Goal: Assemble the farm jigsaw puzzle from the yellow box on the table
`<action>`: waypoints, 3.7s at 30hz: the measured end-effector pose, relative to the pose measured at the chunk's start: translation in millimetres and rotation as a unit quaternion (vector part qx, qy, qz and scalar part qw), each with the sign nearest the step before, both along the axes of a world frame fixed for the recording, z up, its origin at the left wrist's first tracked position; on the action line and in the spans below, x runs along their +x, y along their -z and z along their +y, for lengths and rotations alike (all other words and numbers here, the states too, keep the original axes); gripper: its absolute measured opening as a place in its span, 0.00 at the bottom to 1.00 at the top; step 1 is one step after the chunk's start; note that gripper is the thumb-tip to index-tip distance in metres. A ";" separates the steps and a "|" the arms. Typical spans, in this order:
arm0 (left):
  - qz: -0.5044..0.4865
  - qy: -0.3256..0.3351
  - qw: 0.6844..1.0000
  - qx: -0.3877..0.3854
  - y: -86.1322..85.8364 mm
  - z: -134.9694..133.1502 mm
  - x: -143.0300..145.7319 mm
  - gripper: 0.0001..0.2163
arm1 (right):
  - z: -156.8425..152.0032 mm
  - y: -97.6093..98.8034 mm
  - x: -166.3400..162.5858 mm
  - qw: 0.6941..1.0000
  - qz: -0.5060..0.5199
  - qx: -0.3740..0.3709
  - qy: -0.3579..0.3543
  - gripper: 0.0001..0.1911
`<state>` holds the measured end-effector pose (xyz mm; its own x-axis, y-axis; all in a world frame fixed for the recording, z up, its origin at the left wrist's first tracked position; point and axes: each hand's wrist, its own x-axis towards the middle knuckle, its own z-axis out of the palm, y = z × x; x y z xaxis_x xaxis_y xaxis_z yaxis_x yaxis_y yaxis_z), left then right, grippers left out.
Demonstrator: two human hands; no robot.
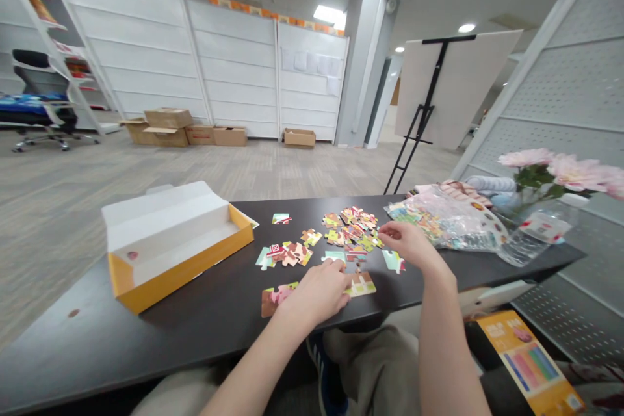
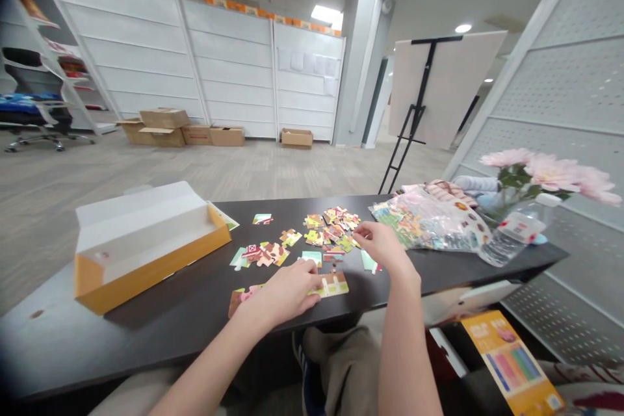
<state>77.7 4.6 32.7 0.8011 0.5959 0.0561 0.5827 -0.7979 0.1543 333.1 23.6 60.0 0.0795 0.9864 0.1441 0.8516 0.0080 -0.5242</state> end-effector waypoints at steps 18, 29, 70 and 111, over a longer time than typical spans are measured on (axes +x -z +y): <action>-0.104 -0.055 0.993 -0.033 19.4 62.6 -21.6 0.09 | 15.1 39.5 -5.5 0.999 0.024 0.028 0.034 0.15; -0.079 -0.118 0.990 0.019 8.6 49.2 -18.5 0.08 | 8.6 33.7 0.0 0.987 0.064 0.063 0.130 0.16; -0.053 -0.302 0.952 0.003 5.1 0.7 -199.3 0.09 | 81.4 65.0 -17.7 0.990 -0.109 -0.048 0.081 0.14; -0.097 -0.246 0.964 0.012 -2.4 32.9 -135.5 0.12 | 184.1 75.1 -138.9 0.946 -0.077 0.062 -0.308 0.17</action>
